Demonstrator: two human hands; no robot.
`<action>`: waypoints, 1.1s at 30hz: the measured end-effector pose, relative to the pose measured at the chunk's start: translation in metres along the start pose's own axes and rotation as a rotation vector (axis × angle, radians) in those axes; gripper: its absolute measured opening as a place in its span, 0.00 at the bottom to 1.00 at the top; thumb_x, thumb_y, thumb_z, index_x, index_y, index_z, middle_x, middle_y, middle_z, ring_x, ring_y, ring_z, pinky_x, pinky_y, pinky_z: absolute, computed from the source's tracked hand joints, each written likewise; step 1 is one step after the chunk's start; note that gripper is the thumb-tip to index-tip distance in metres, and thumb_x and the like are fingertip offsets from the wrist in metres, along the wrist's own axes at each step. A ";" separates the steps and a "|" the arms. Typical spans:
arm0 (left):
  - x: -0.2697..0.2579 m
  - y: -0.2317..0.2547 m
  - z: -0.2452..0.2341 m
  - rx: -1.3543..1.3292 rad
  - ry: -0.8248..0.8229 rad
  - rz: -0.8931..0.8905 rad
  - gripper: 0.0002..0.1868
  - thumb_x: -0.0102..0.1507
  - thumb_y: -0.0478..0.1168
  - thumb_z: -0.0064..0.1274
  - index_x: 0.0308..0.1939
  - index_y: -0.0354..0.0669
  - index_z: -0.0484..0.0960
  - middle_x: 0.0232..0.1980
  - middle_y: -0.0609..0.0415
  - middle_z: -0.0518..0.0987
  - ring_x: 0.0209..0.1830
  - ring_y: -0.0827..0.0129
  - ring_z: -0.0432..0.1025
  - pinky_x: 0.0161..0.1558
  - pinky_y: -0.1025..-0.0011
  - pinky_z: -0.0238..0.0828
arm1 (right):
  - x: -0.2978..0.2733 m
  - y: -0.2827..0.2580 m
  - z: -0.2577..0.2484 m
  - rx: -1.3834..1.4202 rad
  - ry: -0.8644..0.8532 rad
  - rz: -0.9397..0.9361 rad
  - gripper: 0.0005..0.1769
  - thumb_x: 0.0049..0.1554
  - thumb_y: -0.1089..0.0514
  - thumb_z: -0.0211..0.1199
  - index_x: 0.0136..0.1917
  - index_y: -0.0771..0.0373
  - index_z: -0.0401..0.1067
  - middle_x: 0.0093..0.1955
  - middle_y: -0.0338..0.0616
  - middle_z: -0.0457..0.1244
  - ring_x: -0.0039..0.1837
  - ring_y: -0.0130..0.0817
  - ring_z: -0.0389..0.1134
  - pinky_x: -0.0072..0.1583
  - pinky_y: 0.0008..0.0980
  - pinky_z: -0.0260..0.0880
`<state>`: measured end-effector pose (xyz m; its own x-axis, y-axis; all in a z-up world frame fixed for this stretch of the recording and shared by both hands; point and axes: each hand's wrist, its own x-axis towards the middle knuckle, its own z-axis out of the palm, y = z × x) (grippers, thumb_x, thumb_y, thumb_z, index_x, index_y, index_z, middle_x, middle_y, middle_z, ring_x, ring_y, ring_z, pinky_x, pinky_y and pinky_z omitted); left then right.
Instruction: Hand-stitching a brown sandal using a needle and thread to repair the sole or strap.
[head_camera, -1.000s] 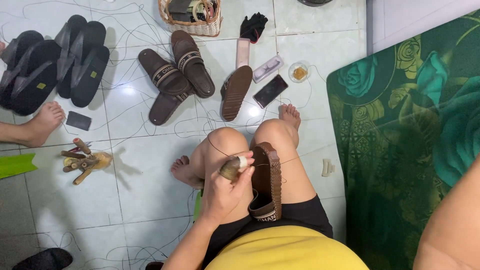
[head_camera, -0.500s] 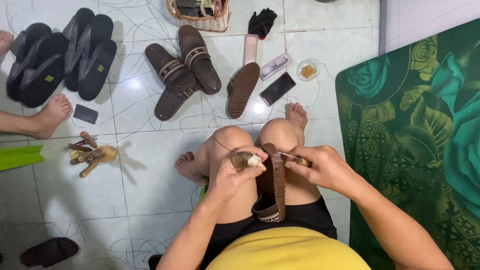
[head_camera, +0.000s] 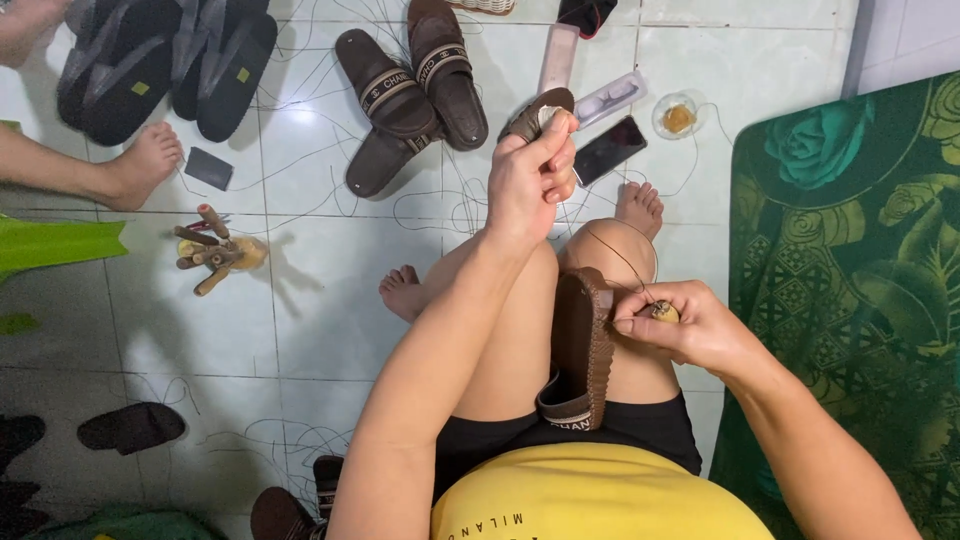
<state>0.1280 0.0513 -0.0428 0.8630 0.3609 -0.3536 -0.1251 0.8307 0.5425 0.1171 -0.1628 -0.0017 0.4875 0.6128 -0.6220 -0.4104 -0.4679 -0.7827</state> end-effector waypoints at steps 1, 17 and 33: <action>0.005 -0.004 0.001 0.046 0.023 0.009 0.08 0.64 0.38 0.46 0.35 0.36 0.73 0.19 0.62 0.55 0.13 0.83 0.45 0.12 0.82 0.44 | 0.002 0.001 0.000 0.002 -0.004 0.003 0.02 0.46 0.70 0.63 0.34 0.71 0.76 0.16 0.45 0.54 0.16 0.25 0.51 0.18 0.21 0.51; -0.143 0.134 -0.115 1.209 0.102 0.338 0.07 0.66 0.37 0.50 0.38 0.35 0.76 0.29 0.45 0.79 0.25 0.65 0.76 0.30 0.71 0.77 | -0.020 -0.038 0.022 -0.738 0.059 0.015 0.28 0.51 0.44 0.59 0.64 0.42 0.59 0.38 0.46 0.70 0.46 0.52 0.70 0.51 0.48 0.69; -0.330 0.134 -0.160 1.866 0.461 0.840 0.04 0.66 0.33 0.55 0.40 0.37 0.84 0.35 0.54 0.80 0.27 0.66 0.75 0.33 0.72 0.68 | -0.095 0.077 0.023 -0.208 0.413 -0.381 0.29 0.54 0.54 0.56 0.69 0.56 0.59 0.65 0.38 0.60 0.57 0.26 0.64 0.55 0.25 0.63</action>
<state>-0.2521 0.1111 0.0242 0.6815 0.6329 0.3674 0.4498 -0.7583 0.4719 0.0210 -0.2423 -0.0021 0.8470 0.4833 -0.2215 -0.0086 -0.4041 -0.9147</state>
